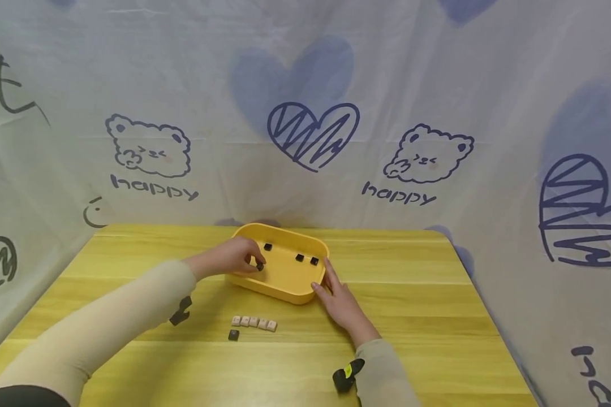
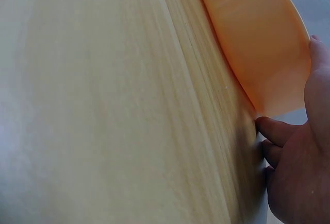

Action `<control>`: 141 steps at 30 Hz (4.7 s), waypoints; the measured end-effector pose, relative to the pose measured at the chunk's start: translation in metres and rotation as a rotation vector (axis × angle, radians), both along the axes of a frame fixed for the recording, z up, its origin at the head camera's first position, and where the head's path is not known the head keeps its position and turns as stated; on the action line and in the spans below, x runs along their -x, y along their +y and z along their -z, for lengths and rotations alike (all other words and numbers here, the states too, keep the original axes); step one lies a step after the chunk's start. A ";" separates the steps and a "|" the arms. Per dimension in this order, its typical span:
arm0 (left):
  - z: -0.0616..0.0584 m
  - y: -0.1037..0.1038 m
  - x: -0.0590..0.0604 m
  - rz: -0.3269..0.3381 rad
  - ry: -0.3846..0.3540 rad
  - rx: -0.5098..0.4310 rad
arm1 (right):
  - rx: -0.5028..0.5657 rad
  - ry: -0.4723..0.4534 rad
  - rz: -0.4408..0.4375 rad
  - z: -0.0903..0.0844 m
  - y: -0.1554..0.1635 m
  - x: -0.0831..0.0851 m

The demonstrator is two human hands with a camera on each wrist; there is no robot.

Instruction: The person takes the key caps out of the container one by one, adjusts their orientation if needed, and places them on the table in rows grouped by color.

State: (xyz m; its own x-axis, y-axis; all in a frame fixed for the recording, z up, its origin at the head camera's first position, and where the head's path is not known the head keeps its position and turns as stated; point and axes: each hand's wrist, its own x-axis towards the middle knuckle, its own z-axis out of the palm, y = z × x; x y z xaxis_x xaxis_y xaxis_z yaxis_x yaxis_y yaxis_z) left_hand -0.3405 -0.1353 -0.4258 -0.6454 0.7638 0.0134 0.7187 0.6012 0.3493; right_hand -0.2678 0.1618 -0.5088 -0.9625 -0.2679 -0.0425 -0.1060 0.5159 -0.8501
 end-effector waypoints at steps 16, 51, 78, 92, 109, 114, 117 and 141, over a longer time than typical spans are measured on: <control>-0.017 0.006 -0.058 -0.269 -0.042 -0.153 | 0.008 -0.010 -0.009 0.002 0.001 -0.001; 0.046 -0.008 -0.134 -0.293 0.028 -0.212 | -0.002 -0.019 0.001 0.002 -0.001 0.000; 0.056 -0.007 -0.141 -0.260 0.074 -0.078 | 0.011 -0.025 -0.015 -0.002 0.000 -0.002; 0.036 -0.005 -0.131 -0.236 0.099 -0.112 | 0.018 -0.002 -0.031 -0.002 0.000 0.000; -0.018 0.008 -0.081 -0.180 0.258 -0.030 | -0.005 -0.014 -0.013 0.000 0.001 -0.001; -0.024 0.010 -0.062 -0.176 0.262 0.043 | 0.025 -0.020 -0.009 0.002 0.001 0.000; -0.026 0.011 -0.050 -0.162 0.254 0.081 | 0.038 -0.019 -0.010 0.003 0.001 0.000; -0.016 0.028 0.045 0.023 0.145 0.304 | 0.039 -0.009 -0.016 0.003 0.001 -0.001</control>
